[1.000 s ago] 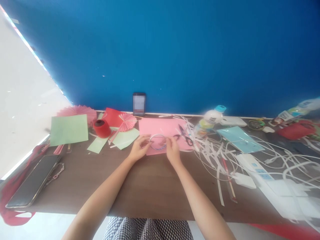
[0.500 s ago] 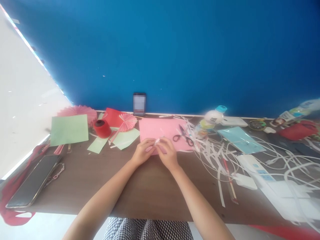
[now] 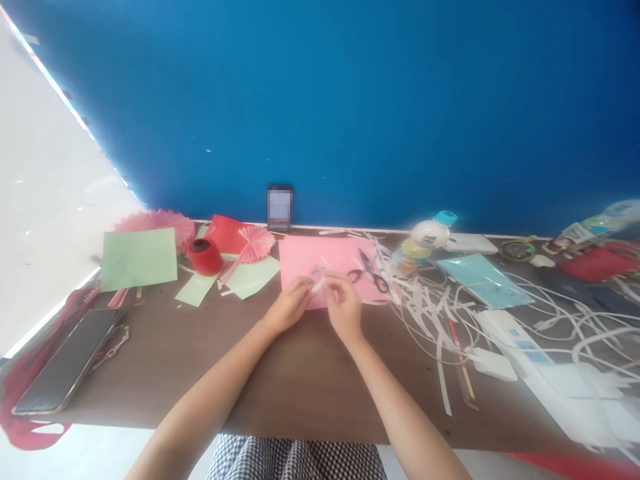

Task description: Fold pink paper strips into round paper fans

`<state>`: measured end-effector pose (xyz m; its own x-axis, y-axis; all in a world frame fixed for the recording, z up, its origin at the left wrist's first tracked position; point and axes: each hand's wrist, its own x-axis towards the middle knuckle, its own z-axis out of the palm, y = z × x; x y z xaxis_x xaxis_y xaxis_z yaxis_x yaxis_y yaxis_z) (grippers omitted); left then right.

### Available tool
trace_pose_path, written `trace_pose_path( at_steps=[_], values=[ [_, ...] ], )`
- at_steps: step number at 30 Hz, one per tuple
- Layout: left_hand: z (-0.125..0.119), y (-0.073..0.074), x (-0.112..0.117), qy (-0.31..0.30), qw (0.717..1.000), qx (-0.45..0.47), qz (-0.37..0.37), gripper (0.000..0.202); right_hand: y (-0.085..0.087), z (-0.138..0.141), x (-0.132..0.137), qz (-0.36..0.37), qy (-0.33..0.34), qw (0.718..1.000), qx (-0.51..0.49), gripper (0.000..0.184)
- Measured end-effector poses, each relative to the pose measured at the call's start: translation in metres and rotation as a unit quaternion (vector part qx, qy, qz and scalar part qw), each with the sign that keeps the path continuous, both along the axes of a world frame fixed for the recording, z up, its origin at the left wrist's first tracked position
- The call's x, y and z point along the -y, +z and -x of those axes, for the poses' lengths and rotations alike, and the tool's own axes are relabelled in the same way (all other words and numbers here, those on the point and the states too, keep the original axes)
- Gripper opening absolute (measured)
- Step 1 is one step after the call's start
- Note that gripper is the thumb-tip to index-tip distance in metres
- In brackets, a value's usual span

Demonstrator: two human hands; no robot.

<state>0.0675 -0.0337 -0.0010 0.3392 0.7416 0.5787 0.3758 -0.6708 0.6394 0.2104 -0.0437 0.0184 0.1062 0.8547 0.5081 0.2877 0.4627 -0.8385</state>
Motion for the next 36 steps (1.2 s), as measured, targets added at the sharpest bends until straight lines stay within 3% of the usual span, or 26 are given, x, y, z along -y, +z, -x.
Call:
trace_pose_path(
  at_steps=[6, 10, 20, 28, 36],
  values=[
    [0.007, 0.002, 0.001, -0.006, 0.998, -0.060, -0.004, 0.014, -0.002, -0.005, -0.006, 0.081, 0.022, 0.993, -0.078, 0.015],
    [0.005, 0.006, 0.002, -0.040, 0.998, -0.038, 0.022, 0.017, -0.003, -0.010, -0.010, 0.087, -0.016, 0.991, -0.098, 0.015],
    [0.008, -0.001, -0.007, 0.037, 0.999, 0.007, 0.035, 0.017, 0.003, -0.008, -0.005, 0.073, -0.028, 0.994, -0.074, 0.021],
    [0.009, -0.002, -0.010, 0.067, 0.996, 0.042, 0.039, 0.014, -0.010, -0.022, -0.015, 0.025, 0.009, 0.988, 0.155, 0.013],
    [0.008, 0.002, -0.009, 0.068, 0.983, 0.131, 0.109, 0.013, -0.015, -0.019, -0.014, -0.091, -0.024, 0.971, 0.222, 0.011]
  ],
)
